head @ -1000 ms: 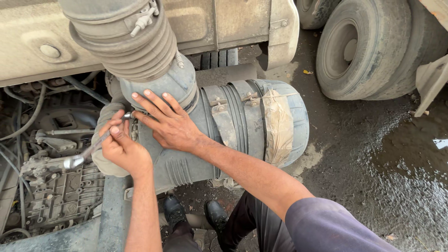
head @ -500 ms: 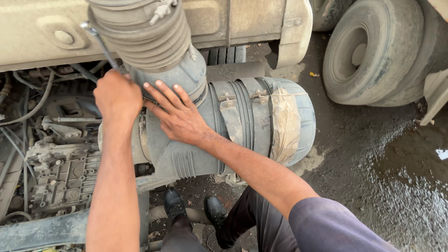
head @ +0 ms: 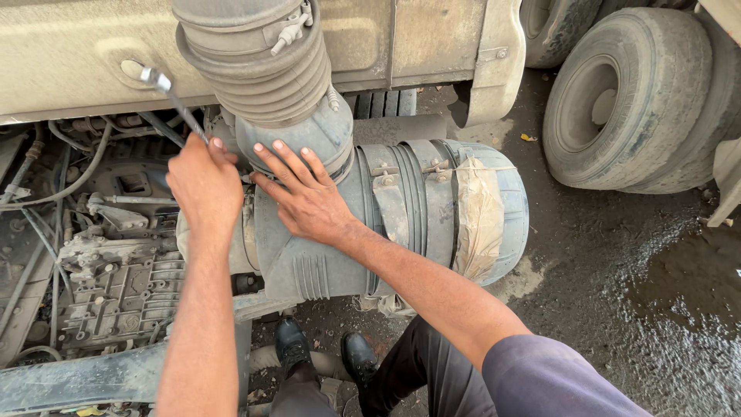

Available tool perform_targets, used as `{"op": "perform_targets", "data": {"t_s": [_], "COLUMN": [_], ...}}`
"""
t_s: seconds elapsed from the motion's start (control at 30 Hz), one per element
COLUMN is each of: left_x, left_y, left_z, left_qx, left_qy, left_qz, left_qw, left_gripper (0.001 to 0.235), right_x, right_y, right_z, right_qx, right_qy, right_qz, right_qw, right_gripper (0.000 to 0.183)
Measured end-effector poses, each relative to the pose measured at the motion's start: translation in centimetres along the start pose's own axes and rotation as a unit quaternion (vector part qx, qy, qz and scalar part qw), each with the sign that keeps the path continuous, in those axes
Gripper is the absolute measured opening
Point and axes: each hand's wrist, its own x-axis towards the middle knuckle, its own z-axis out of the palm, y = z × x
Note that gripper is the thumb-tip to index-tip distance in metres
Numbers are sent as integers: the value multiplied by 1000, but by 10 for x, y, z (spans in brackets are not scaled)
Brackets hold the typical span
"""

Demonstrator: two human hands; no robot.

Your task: The person uses a wrench to tighten hose clamps on a large flexible air intake hose connected to a truck engine. The person repeatedly adjusts the clamps and repositions the hose to ensure a secure fit.

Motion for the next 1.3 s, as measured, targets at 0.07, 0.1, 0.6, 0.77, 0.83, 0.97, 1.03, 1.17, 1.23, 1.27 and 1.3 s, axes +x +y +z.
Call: {"op": "perform_targets", "data": {"t_s": [0.07,0.1,0.6,0.77,0.83,0.97,1.03,1.17,1.23,1.27,1.3], "left_x": [-15,-25,-100,-101,-102,-100,-95,-92,-91,-91,-92], "left_y": [-6,-10,-37,-38,-41,-52,-55,-58,-59,-58,-57], "left_z": [6,13,70,63,62,58,59,60,59,59,59], "left_qx": [-49,-74,-555,-566,-542,-565,-591,-603,-586,-572,-559], "left_qy": [55,81,140,118,97,77,81,92,95,95,95], "left_qz": [4,6,-10,-10,2,-17,-36,-70,-66,-59,-52], "left_qw": [997,994,820,816,835,821,802,790,802,812,822], "left_gripper": [16,14,27,26,27,27,30,38,39,39,39], "right_x": [0,-1,-1,1,0,-1,-1,-1,0,-1,-2], "right_y": [0,0,-1,0,0,-2,0,-1,-2,-2,-1], "right_z": [0,0,-2,-3,-4,-2,-2,-3,-4,-5,-6], "right_qx": [5,6,13,16,11,11,19,22,19,17,12], "right_qy": [10,9,25,32,22,19,20,14,17,18,17], "right_qz": [-1,-1,0,-3,0,1,-1,1,-1,1,0], "right_qw": [1000,1000,1000,999,1000,1000,1000,1000,1000,1000,1000], "right_gripper": [61,61,58,60,61,66,66,67,68,69,69]}}
